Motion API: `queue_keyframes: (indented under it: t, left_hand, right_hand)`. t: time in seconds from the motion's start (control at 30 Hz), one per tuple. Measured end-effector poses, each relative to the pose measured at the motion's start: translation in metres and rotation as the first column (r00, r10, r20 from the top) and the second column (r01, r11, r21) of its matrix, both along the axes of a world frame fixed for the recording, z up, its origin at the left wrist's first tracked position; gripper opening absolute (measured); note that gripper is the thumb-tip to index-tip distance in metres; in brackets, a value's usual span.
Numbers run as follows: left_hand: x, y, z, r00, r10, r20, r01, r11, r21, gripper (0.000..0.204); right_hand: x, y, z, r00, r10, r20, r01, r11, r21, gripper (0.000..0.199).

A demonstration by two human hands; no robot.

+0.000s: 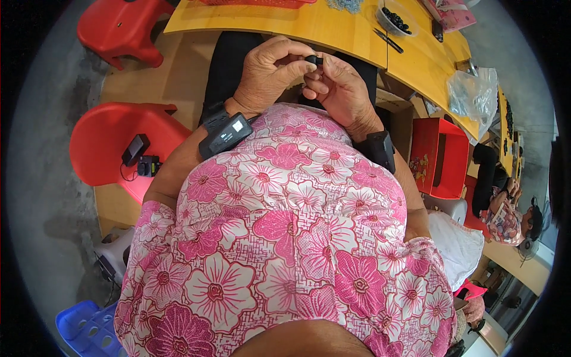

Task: The person assembles small components by inserting beads into rubber caps by hand, retrieves an item from the floor, and fits additional beads into rubber caps.

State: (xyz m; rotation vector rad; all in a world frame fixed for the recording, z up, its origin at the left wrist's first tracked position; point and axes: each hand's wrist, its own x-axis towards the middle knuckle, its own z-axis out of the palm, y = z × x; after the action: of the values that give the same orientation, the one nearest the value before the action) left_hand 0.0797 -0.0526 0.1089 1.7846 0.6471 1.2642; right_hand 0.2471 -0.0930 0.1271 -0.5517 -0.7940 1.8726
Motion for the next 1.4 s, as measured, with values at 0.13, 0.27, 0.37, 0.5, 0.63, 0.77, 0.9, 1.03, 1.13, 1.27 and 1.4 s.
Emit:
queue_keyframes:
  t: [0.13,0.27,0.37,0.5,0.63,0.77,0.9,1.03,1.13,1.27,1.4]
  left_hand:
    - [0.005,-0.001,0.001,0.999,0.032,0.035,-0.030,0.998,-0.047,0.020]
    - [0.005,-0.002,0.003,0.998,-0.027,0.055,0.034,0.992,-0.119,0.019]
    - [0.005,-0.002,0.003,0.999,-0.023,0.023,0.027,0.989,-0.146,0.018]
    - [0.006,-0.001,-0.005,0.989,-0.074,0.129,0.106,0.958,-0.265,0.018]
    - [0.007,-0.002,-0.003,0.985,-0.087,0.146,0.132,0.936,-0.328,0.019]
    - [0.005,-0.005,0.002,0.994,-0.055,0.099,0.079,0.962,-0.261,0.019]
    - [0.004,-0.003,-0.001,0.992,-0.026,0.120,0.051,0.978,-0.203,0.018]
    - [0.002,-0.003,0.000,0.988,-0.026,0.151,0.051,0.985,-0.163,0.018]
    - [0.001,-0.004,0.005,0.988,-0.036,0.147,0.057,0.989,-0.139,0.019]
    - [0.001,-0.002,0.004,0.992,-0.021,0.124,0.031,0.996,-0.082,0.018]
    - [0.002,-0.002,0.004,0.992,-0.015,0.129,0.025,0.997,-0.077,0.018]
  right_hand:
    - [0.001,0.002,-0.004,1.000,-0.011,0.022,0.011,1.000,0.004,0.028]
    - [0.002,0.001,-0.005,1.000,-0.016,-0.013,0.016,1.000,-0.010,0.027]
    - [0.001,0.002,-0.006,0.999,-0.020,-0.045,0.019,0.999,-0.030,0.026]
    - [0.002,0.003,-0.008,0.998,-0.035,-0.048,0.032,0.998,-0.056,0.026]
    - [0.005,0.003,-0.012,0.999,-0.041,-0.028,0.040,0.999,-0.035,0.025]
    - [0.002,0.003,-0.012,0.985,-0.117,0.127,0.109,0.991,0.072,0.026]
    - [-0.002,-0.002,-0.007,0.930,-0.236,0.282,0.194,0.966,0.171,0.026]
    - [0.001,-0.002,-0.008,0.855,-0.307,0.417,0.143,0.914,0.380,0.025]
    - [-0.001,-0.004,-0.006,0.816,-0.364,0.449,0.150,0.884,0.444,0.023]
    - [-0.001,-0.003,-0.007,0.783,-0.411,0.466,0.157,0.857,0.491,0.022]
    - [-0.001,-0.004,-0.004,0.761,-0.418,0.496,0.139,0.852,0.504,0.022]
